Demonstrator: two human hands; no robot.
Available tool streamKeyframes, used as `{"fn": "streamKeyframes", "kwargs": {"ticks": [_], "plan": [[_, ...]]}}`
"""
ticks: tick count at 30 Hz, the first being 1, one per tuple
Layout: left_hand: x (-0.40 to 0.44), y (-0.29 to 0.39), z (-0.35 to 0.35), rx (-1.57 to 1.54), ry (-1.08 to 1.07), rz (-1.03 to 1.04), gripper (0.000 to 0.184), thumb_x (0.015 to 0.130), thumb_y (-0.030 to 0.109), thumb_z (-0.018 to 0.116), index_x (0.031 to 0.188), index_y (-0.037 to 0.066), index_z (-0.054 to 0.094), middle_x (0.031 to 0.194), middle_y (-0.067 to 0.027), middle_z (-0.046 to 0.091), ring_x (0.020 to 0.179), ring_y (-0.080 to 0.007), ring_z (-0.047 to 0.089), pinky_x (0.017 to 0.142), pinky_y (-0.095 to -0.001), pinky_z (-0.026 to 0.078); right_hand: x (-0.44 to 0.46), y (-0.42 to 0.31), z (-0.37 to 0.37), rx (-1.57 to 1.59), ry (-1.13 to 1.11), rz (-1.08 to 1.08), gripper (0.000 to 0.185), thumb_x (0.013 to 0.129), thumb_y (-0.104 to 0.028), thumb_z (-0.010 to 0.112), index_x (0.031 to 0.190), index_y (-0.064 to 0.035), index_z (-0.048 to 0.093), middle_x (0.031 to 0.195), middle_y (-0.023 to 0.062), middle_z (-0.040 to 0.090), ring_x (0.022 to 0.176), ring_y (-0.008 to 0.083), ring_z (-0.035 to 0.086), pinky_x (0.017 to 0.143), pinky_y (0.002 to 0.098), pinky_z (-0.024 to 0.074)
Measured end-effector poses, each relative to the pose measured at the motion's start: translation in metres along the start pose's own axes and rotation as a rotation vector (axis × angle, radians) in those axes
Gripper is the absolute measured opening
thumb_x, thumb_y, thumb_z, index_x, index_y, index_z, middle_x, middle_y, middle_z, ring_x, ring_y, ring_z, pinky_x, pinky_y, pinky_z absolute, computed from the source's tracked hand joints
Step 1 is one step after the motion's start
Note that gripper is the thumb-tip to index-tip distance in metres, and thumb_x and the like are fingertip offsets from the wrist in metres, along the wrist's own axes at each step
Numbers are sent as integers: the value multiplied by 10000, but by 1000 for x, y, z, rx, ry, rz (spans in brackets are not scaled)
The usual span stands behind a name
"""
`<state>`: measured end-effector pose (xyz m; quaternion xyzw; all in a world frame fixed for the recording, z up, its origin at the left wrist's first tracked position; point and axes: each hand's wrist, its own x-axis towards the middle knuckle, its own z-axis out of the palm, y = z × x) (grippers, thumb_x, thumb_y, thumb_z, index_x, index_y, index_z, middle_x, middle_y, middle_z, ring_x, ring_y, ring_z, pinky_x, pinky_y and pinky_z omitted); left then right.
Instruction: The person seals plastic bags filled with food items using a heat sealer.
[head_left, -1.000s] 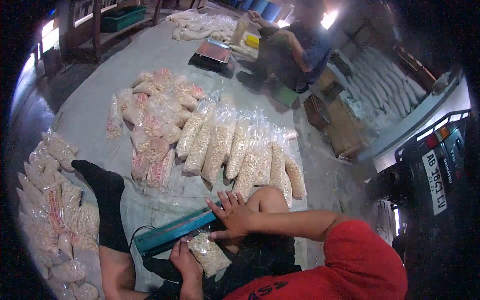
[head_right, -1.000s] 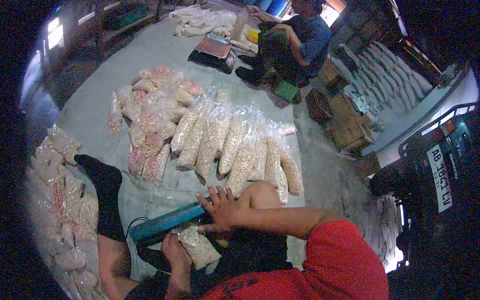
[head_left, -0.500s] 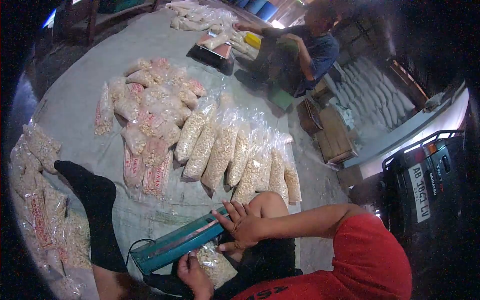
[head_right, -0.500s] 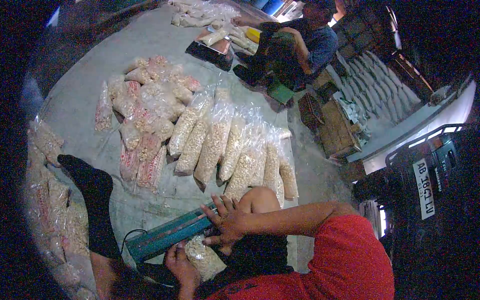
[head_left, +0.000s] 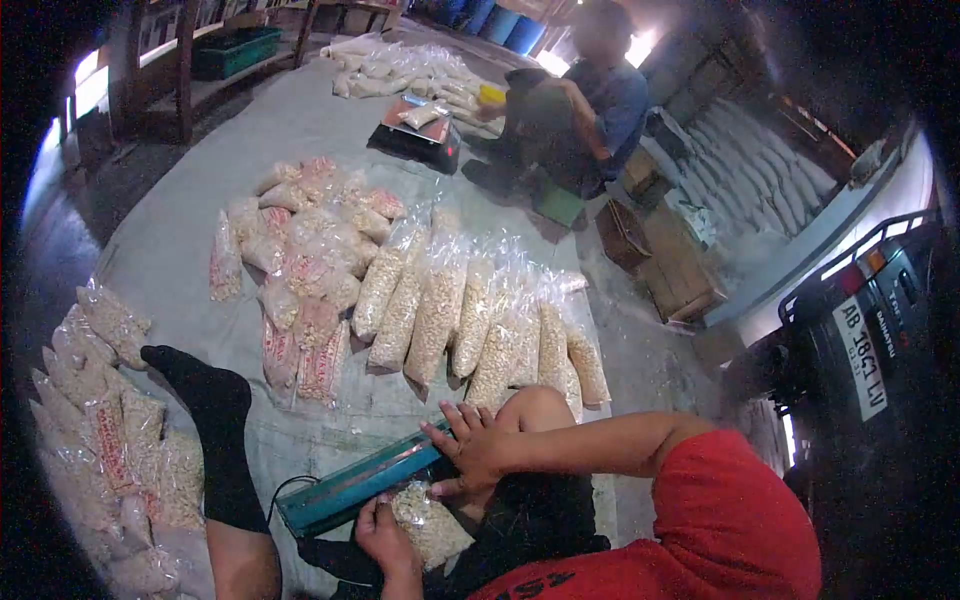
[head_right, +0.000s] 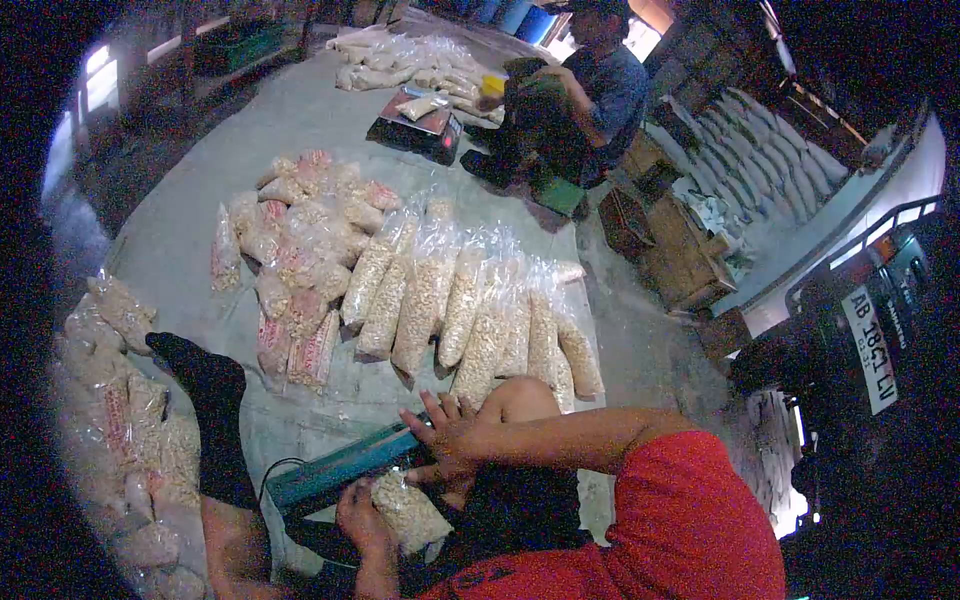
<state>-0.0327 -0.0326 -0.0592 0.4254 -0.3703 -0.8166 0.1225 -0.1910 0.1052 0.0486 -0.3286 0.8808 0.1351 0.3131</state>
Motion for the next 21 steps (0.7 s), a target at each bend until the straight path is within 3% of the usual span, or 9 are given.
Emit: {"fn": "streamKeyframes", "kwargs": {"ticks": [4,7,10,12,14,15,16,17,21], "plan": [[-1,3,-2,34,-37,16,157,973,83,592,944,-37,688,910,-71,692,795,-167,630,760,-322,522,-2,5,18,73,137,-33,1176,753,-890,499,1623,-239,50,1636,315,22,1469,565,142,1146,715,112],[2,-3,-2,3,-56,21,160,971,88,589,958,-40,685,909,-84,692,791,-180,637,758,-333,527,-8,2,15,53,151,-25,1176,759,-873,520,1623,-214,70,1628,330,37,1452,576,176,1146,715,125],[-3,6,8,-21,-79,55,149,956,80,597,973,-40,684,924,-102,698,809,-201,655,772,-345,537,-15,5,11,15,167,-63,1139,810,-868,439,1625,-173,51,1627,327,78,1462,551,197,1162,676,141],[-2,11,8,34,-151,0,135,929,84,620,973,-22,691,968,-122,704,855,-229,675,806,-369,548,-13,10,19,36,244,-91,982,871,-698,557,1609,-174,177,1600,336,166,1417,592,245,1146,712,173],[16,-16,-11,12,-130,-17,127,924,126,650,958,15,702,959,-110,704,852,-217,653,793,-375,528,-11,18,26,-95,395,-182,719,904,-318,612,1534,-85,354,1366,296,508,1203,505,520,1052,639,375],[3,-3,-7,279,-78,157,156,926,151,661,963,8,709,924,-90,702,823,-189,629,767,-354,510,-10,21,25,-125,463,-220,663,884,-236,618,1490,-73,407,1283,260,556,1135,457,561,973,592,427],[29,-34,-19,131,-77,111,188,926,167,670,966,-11,712,913,-78,700,806,-164,611,755,-333,499,-8,25,23,-156,532,-256,613,863,-154,623,1446,-61,459,1200,224,604,1067,409,603,894,546,480],[11,-13,-12,94,-66,23,184,919,152,678,965,-23,714,912,-71,702,796,-151,610,754,-327,498,-18,27,5,-100,547,-329,615,842,-143,645,1429,-68,477,1189,193,618,1082,390,604,897,531,482],[9,-10,-5,9,-39,54,177,930,116,659,1013,-37,696,901,-74,703,794,-154,630,759,-325,511,-52,14,-34,-112,617,-362,605,835,-159,671,1409,-82,497,1245,156,612,1153,376,583,996,517,445]]}}
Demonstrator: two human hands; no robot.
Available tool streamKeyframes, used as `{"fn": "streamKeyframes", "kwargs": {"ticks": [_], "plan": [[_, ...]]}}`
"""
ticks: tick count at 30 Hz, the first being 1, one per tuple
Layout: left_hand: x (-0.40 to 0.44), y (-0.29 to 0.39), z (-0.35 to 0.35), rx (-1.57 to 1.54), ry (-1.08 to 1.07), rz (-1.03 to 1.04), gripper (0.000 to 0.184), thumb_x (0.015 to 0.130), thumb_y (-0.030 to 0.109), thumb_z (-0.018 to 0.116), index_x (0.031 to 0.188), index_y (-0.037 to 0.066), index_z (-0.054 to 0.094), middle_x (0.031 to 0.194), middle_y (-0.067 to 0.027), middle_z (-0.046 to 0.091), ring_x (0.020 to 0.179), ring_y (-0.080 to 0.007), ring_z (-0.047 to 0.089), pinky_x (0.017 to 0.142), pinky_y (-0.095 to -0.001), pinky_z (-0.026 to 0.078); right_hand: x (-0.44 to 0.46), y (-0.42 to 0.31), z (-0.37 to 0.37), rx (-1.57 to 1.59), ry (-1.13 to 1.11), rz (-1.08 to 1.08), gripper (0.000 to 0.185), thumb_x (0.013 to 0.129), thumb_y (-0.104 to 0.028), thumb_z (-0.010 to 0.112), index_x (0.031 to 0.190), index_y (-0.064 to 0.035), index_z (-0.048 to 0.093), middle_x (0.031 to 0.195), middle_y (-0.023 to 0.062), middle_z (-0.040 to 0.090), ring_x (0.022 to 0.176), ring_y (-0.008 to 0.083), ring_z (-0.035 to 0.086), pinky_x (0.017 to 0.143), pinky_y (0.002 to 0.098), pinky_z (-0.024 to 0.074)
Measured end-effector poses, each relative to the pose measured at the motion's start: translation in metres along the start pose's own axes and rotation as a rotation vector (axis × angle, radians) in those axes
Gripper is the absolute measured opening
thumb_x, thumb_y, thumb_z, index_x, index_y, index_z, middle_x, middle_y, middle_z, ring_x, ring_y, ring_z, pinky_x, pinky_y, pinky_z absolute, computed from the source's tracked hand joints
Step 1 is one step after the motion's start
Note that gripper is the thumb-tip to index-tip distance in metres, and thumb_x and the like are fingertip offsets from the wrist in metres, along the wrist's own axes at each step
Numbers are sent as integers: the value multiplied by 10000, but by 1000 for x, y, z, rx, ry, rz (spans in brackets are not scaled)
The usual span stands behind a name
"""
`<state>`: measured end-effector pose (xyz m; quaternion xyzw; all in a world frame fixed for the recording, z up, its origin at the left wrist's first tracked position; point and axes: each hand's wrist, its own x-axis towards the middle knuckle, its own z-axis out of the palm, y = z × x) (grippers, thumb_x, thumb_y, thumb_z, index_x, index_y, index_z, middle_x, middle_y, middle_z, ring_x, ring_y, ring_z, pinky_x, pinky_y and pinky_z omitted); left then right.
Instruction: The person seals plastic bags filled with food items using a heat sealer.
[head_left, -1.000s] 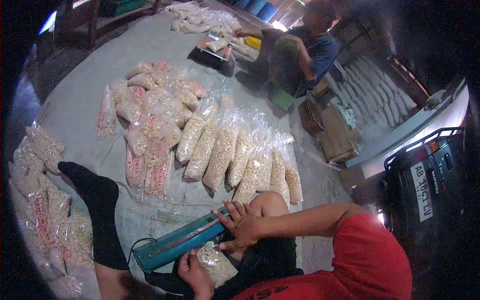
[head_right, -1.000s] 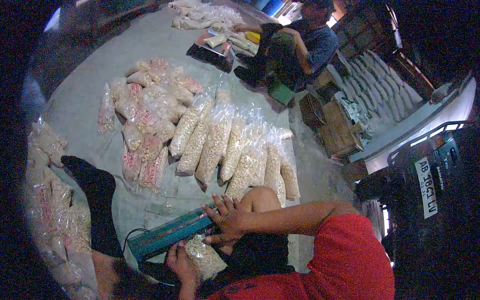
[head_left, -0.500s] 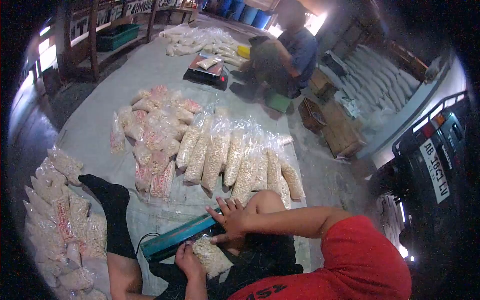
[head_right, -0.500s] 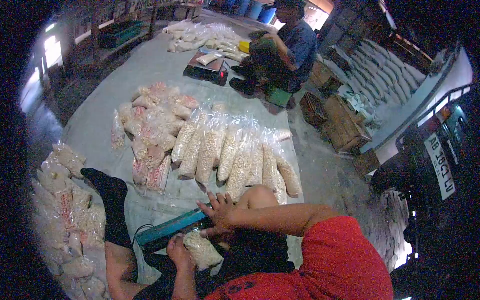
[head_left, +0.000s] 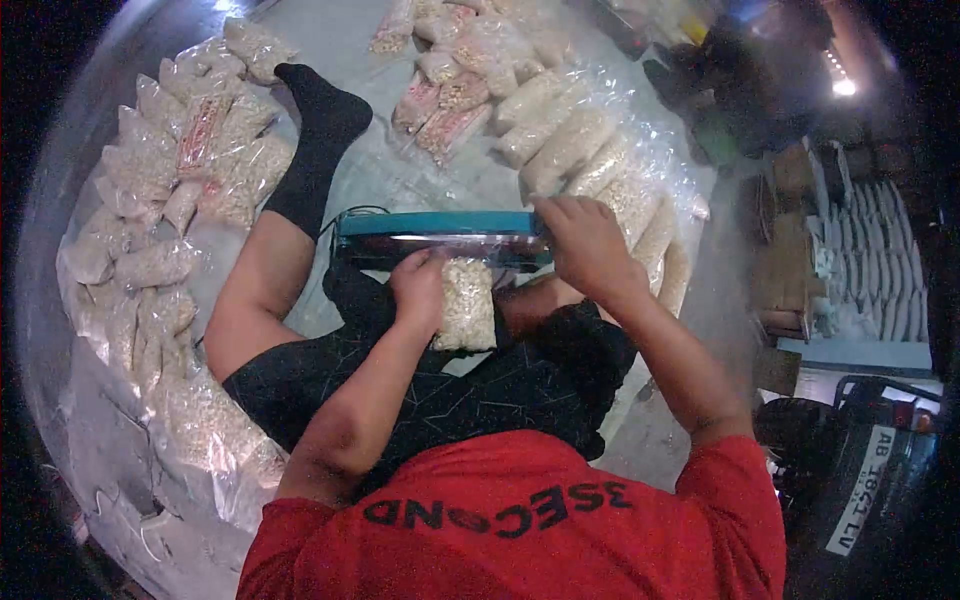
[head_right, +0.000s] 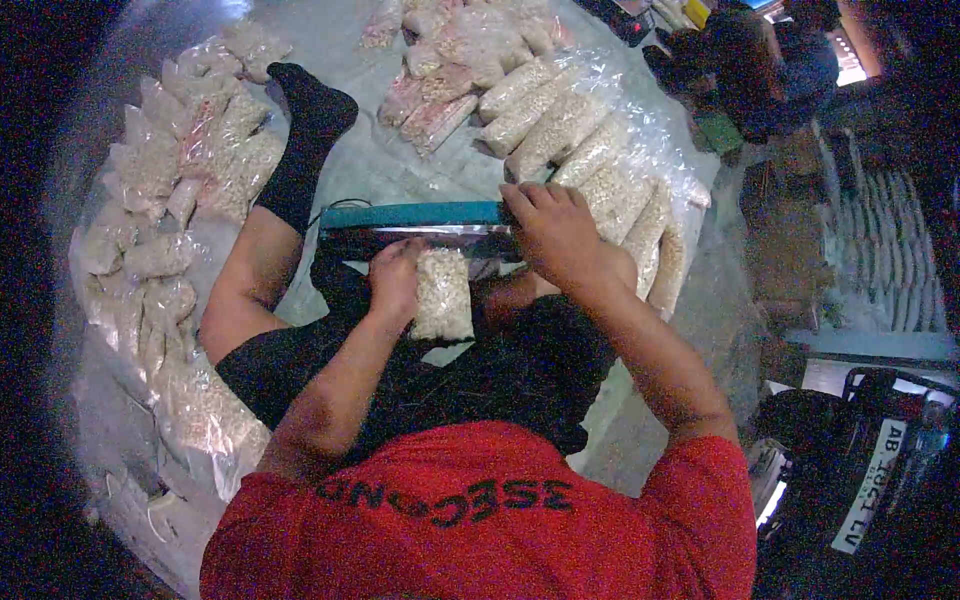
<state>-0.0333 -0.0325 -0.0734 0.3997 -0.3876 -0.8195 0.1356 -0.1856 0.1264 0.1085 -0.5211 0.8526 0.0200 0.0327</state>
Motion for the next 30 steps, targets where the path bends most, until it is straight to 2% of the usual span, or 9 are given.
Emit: {"fn": "streamKeyframes", "kwargs": {"ticks": [5,7,11,18,21,23,24,26,30], "plan": [[-1,7,3,-139,-104,-65,147,936,109,673,1033,-2,680,935,-91,711,815,-206,669,764,-361,551,-29,-28,-19,-111,255,102,721,805,-220,760,1431,-56,444,1361,214,529,1289,388,494,1119,505,354],[-3,8,5,-81,-39,-42,198,954,130,651,1052,-38,685,931,-83,709,823,-155,645,782,-309,518,-49,-42,9,116,666,389,839,803,-278,806,1458,-4,359,1410,280,456,1350,404,429,1155,497,308],[-2,2,5,-35,-73,19,184,960,131,646,1031,-31,697,946,-78,715,822,-148,641,783,-305,513,-104,-71,76,543,631,654,893,836,-345,801,1463,44,297,1426,328,416,1335,426,441,1144,482,331],[-44,31,20,331,-143,206,185,967,157,662,1020,-6,732,949,-64,745,827,-142,665,787,-294,530,-135,-91,98,909,194,566,824,888,-180,776,1503,9,262,1302,192,597,1232,282,587,1066,404,461],[-59,26,17,325,-214,269,222,972,202,657,1014,0,739,945,-64,747,846,-140,665,802,-304,529,-126,-90,68,951,109,609,801,877,-347,769,1467,8,361,1358,267,548,1240,410,570,1072,446,446],[-71,31,14,546,-223,292,229,982,204,639,1041,-1,721,933,-57,734,831,-127,646,813,-299,514,-115,-81,35,849,-299,528,733,868,-309,777,1438,-8,427,1408,278,503,1292,430,523,1090,449,432],[-67,22,9,655,-220,457,239,970,221,648,1057,13,727,946,-82,745,850,-162,669,844,-327,522,-105,-75,9,824,-237,536,733,868,-309,777,1438,-8,427,1408,278,503,1292,430,523,1090,449,432],[-78,33,12,721,-233,463,263,962,250,655,1034,9,732,952,-99,750,884,-180,687,842,-340,534,-88,-59,-55,266,540,116,727,876,-272,776,1464,-52,410,1482,268,434,1343,432,472,1101,500,403],[-95,45,26,668,-322,465,186,950,170,675,994,-2,732,940,-83,752,874,-146,673,840,-313,526,-35,37,-179,-546,1526,-212,729,859,-356,773,1475,-177,429,1528,220,377,1395,422,415,1118,623,336]]}}
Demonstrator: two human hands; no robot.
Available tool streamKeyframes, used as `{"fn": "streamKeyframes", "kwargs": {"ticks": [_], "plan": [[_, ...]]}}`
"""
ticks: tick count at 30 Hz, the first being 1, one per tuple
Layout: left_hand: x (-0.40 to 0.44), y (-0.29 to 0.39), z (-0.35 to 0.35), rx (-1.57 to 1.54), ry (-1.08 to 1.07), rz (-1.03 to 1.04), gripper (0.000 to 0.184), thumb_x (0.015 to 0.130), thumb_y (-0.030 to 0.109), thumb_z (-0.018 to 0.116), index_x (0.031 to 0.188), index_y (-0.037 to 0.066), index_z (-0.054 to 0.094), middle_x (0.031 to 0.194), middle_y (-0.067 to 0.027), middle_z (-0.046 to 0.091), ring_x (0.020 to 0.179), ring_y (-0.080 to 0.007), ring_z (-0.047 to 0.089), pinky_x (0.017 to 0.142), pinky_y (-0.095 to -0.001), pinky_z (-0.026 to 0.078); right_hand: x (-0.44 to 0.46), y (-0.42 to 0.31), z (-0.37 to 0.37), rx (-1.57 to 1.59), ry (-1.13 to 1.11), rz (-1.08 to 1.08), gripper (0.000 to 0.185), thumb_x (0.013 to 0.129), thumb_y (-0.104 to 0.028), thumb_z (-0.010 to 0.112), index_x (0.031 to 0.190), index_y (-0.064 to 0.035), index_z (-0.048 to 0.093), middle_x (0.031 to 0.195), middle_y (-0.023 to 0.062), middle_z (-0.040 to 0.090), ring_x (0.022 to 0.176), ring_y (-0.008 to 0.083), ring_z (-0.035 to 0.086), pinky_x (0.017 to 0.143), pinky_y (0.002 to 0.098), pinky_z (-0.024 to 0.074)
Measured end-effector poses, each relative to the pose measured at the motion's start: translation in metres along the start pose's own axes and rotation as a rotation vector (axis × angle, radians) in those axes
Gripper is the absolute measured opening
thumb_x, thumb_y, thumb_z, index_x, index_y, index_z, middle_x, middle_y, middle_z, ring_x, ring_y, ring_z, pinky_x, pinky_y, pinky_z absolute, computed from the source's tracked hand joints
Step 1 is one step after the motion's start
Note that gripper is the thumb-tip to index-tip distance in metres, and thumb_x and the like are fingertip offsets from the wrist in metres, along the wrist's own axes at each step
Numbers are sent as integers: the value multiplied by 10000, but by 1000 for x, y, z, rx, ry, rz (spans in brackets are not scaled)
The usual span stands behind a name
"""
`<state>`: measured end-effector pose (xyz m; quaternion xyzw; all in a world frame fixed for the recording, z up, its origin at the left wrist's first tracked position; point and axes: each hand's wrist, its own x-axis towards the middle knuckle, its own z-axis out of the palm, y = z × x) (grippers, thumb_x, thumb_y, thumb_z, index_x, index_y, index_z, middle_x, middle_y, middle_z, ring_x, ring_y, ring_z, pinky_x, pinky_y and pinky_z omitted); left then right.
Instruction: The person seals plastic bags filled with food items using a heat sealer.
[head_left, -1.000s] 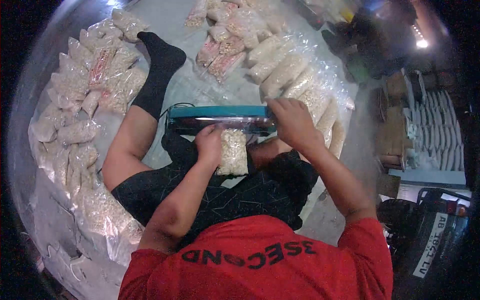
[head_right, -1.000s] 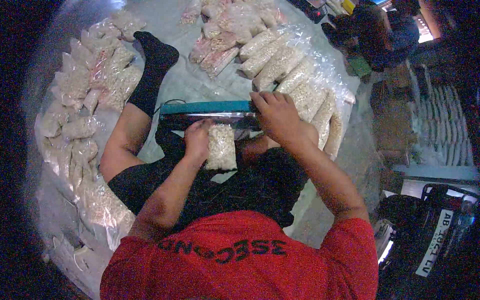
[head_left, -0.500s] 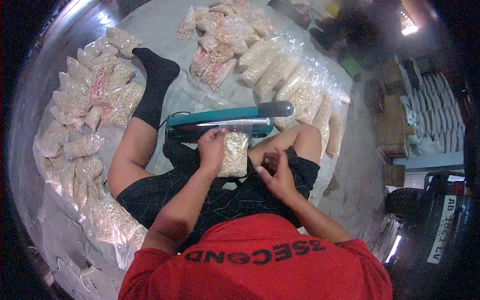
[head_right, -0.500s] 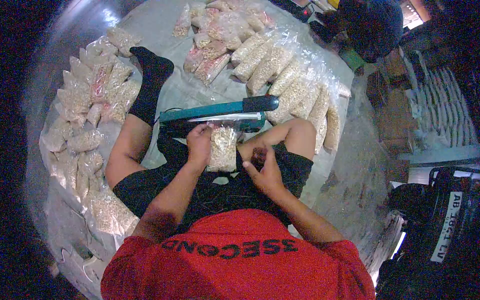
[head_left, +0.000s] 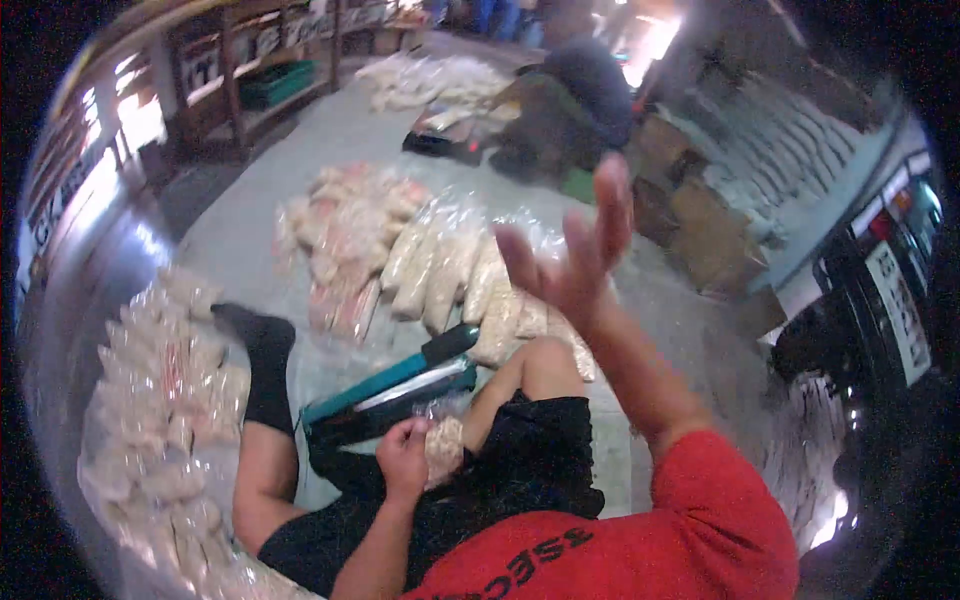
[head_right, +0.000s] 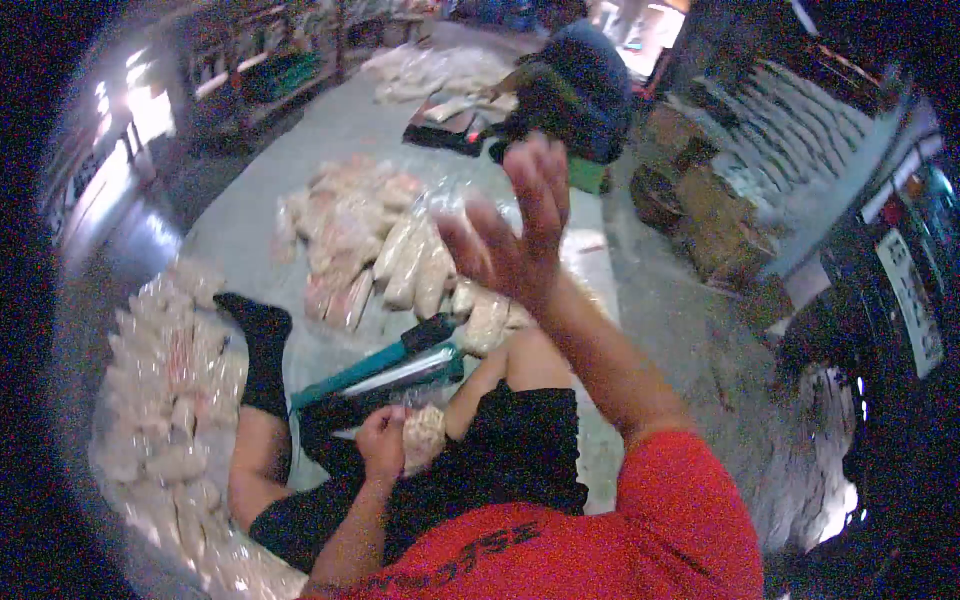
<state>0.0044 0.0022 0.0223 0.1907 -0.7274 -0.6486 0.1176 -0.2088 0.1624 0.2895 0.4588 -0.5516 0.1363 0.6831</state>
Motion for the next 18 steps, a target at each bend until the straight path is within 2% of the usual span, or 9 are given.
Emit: {"fn": "streamKeyframes", "kwargs": {"ticks": [2,5,6,8,10,12,16,17,18], "plan": [[-5,-2,0,-7,31,15,172,950,150,671,996,-5,731,926,-74,749,872,-141,671,839,-301,521,16,66,41,-231,21,-67,735,865,-332,764,1487,-179,402,1562,212,325,1388,437,412,1106,611,355],[-6,4,1,-86,-7,-5,175,953,146,669,980,-16,729,925,-76,746,864,-130,666,828,-292,518,26,106,75,-313,-188,256,686,877,-331,745,1467,-163,438,1502,210,427,1340,408,477,1083,553,403],[-7,4,-3,-103,-9,-16,179,954,147,670,969,-22,726,929,-77,745,863,-126,663,824,-292,519,25,109,77,-118,-716,587,674,867,-327,753,1449,-148,464,1432,205,500,1278,392,530,1054,513,440],[-10,3,-4,-106,10,16,175,947,149,677,961,-19,726,925,-86,745,855,-141,669,820,-300,522,8,79,67,239,-996,766,586,838,-298,768,1348,-105,553,1240,169,631,1074,344,627,926,449,502],[-12,3,-4,-111,22,54,172,941,150,685,954,-17,725,922,-95,744,848,-156,674,816,-307,525,-47,5,17,274,-732,405,499,842,-290,763,1294,-131,623,1027,129,708,848,285,681,782,405,532],[-13,9,-6,27,10,172,160,926,148,693,941,-9,722,919,-123,741,847,-226,697,816,-329,532,-89,-61,-40,829,-1195,869,529,827,-339,783,1304,-172,628,923,110,704,820,239,678,781,361,534],[-27,31,-5,128,71,470,131,910,129,696,931,3,724,939,-145,740,836,-286,707,808,-352,539,-152,-172,-129,967,-1371,1439,1004,851,-281,815,1601,-83,177,1351,167,569,1214,236,559,1024,386,470],[-30,36,-2,4,85,528,119,912,122,695,935,8,725,944,-143,742,836,-269,707,817,-367,542,-196,-208,-147,1050,-1113,1476,1268,754,-498,860,1603,-48,32,1516,284,387,1386,361,431,1148,431,362],[-39,49,-1,18,66,532,119,912,122,695,935,8,725,944,-143,742,836,-269,707,817,-367,542,-181,-215,-156,950,-1295,1454,1381,719,-495,888,1583,-13,-75,1598,290,222,1465,357,306,1199,425,282]]}}
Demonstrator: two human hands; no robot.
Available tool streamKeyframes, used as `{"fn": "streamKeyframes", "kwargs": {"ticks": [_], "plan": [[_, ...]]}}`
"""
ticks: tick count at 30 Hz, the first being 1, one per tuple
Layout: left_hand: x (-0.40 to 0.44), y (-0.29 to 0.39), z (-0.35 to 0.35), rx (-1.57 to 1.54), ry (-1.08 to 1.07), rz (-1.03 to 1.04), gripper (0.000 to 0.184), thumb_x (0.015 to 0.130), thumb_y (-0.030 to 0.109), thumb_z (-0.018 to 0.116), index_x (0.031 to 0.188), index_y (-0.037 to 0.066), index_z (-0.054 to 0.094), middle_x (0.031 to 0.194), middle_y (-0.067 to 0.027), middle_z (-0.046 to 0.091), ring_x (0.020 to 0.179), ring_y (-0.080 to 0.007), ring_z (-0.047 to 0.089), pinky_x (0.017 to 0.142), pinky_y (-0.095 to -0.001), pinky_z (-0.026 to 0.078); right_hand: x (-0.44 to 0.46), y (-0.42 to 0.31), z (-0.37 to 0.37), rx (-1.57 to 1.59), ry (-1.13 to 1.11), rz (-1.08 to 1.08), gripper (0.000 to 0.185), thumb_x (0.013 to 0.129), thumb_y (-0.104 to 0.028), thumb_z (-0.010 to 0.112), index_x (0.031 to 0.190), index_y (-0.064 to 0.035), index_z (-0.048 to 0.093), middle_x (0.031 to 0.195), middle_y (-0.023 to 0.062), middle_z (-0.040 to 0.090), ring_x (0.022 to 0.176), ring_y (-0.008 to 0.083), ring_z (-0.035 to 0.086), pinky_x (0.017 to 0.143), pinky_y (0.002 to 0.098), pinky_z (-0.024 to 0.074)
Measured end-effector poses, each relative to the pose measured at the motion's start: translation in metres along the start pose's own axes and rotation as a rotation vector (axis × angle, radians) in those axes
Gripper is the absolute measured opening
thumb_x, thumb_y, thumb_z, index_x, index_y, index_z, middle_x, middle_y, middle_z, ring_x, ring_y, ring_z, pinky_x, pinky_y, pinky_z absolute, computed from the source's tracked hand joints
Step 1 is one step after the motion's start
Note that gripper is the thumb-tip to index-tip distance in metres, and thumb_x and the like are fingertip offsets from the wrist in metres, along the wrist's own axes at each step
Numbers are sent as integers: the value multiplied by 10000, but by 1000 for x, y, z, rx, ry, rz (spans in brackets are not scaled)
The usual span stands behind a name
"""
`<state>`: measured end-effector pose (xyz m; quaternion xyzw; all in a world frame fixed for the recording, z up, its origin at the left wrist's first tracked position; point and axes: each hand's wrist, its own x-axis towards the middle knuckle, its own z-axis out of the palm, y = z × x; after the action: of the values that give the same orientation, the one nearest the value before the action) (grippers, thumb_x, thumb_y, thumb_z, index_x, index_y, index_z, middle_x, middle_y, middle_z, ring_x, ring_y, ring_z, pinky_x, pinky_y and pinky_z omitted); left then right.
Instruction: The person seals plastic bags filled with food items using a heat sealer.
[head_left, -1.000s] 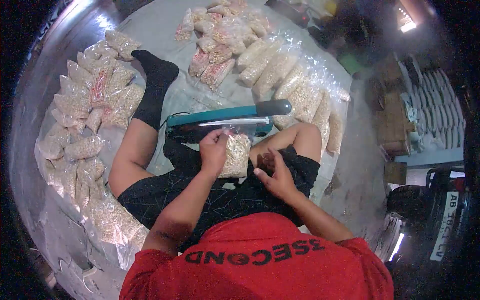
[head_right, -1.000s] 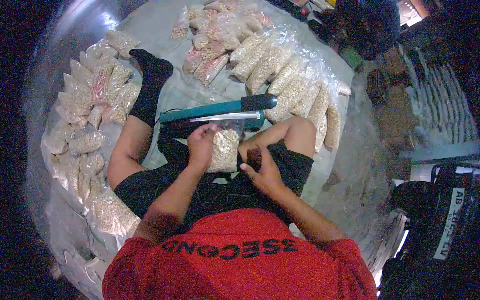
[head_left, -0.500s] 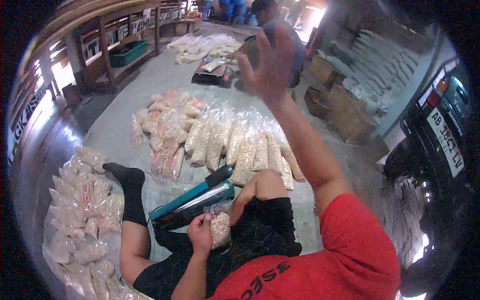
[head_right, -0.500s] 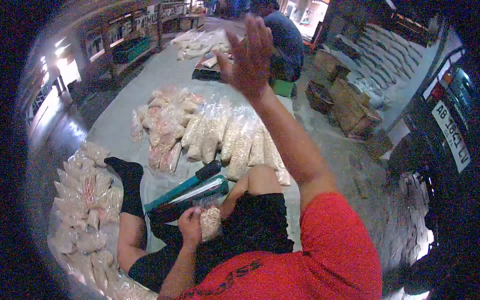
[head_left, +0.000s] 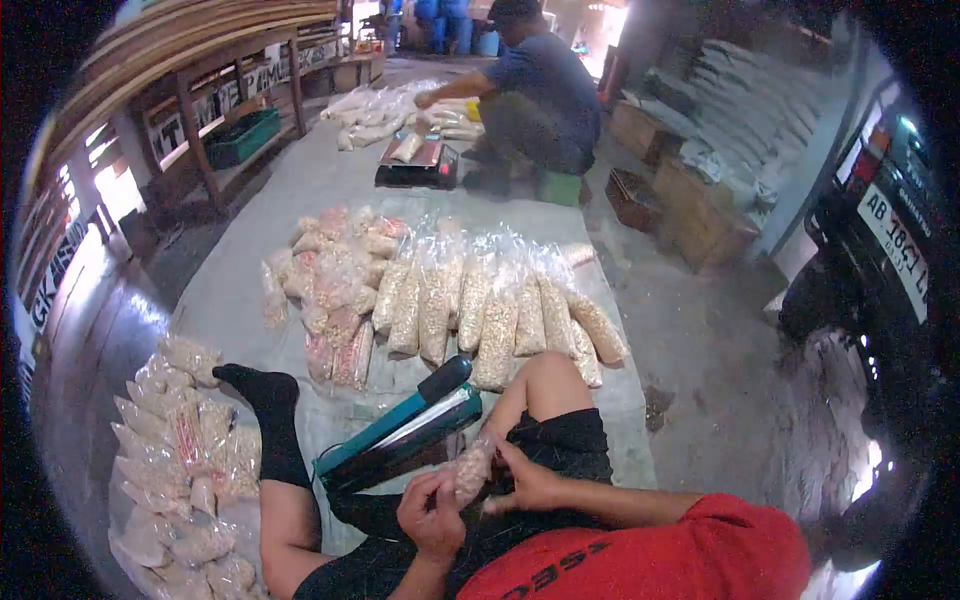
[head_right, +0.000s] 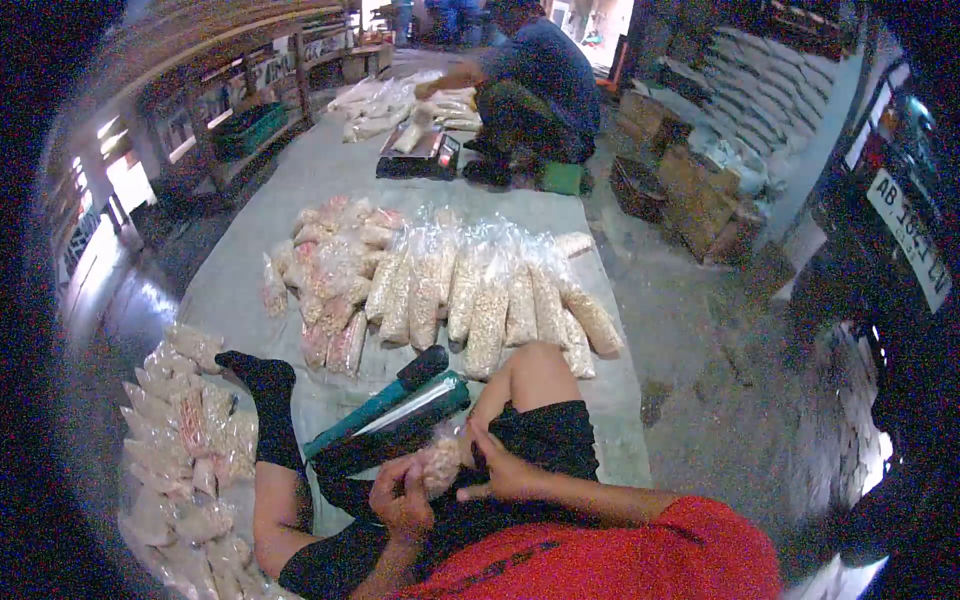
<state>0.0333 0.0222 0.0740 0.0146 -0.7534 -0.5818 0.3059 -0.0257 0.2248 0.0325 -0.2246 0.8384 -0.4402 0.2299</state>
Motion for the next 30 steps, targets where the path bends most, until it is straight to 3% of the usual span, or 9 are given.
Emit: {"fn": "streamKeyframes", "kwargs": {"ticks": [3,5,10,15,19,21,23,25,30], "plan": [[5,35,-1,-334,85,-237,195,974,188,652,949,-6,653,979,-141,727,909,-261,691,886,-419,546,-6,6,22,369,21,-72,1235,735,-423,900,1587,-15,104,1548,243,370,1405,322,408,1162,410,342],[6,48,-11,-461,154,-273,240,982,233,650,994,-6,630,998,-146,721,949,-267,685,920,-427,533,1,2,11,675,-420,-6,920,762,-325,899,1468,-3,404,1395,163,572,1270,247,539,1106,379,403],[-30,10,-14,-708,428,-244,764,889,555,705,1381,18,475,1316,-203,566,1201,-349,580,1034,-489,482,15,-34,40,618,-342,-75,551,874,-222,803,1312,-6,547,1217,63,653,1107,139,596,986,331,474],[-80,-57,-32,-1402,354,-1143,838,920,713,500,1416,38,470,1374,-152,556,1251,-359,542,1059,-532,444,14,-58,52,400,-391,352,306,938,-259,723,1124,-32,634,883,22,686,635,83,594,517,265,473],[-68,-32,-25,-979,360,-824,507,1013,357,561,1369,9,464,1278,-167,597,1159,-337,609,969,-507,526,-4,-36,40,656,-386,239,358,921,-254,746,1186,-46,625,895,17,677,708,101,612,607,260,508],[-61,-17,-17,-653,318,-637,621,956,289,696,1405,-1,379,1278,-176,574,1132,-321,627,967,-466,537,2,-22,46,984,-249,495,481,944,-265,702,1357,-120,504,1220,-5,587,1105,136,554,877,368,513],[-46,15,-11,-354,-34,-437,1097,718,602,835,1467,-21,331,1394,-174,528,1250,-325,567,1009,-445,504,22,-21,37,1472,-376,724,659,944,-674,511,1311,-131,573,1218,44,621,966,272,614,830,459,517],[-23,37,-8,-50,-448,-137,1354,661,825,695,1578,-17,161,1548,-226,387,1456,-383,330,1197,-504,241,43,-19,30,1892,-668,496,855,880,-791,448,1370,-94,517,1302,129,602,1084,334,591,917,534,483],[-29,56,6,207,-274,201,1300,694,843,645,1543,-60,250,1615,-243,257,1497,-406,231,1234,-520,126,57,-6,26,2136,-804,345,1034,813,-859,417,1564,-154,329,1596,145,353,1448,450,329,1133,766,145]]}}
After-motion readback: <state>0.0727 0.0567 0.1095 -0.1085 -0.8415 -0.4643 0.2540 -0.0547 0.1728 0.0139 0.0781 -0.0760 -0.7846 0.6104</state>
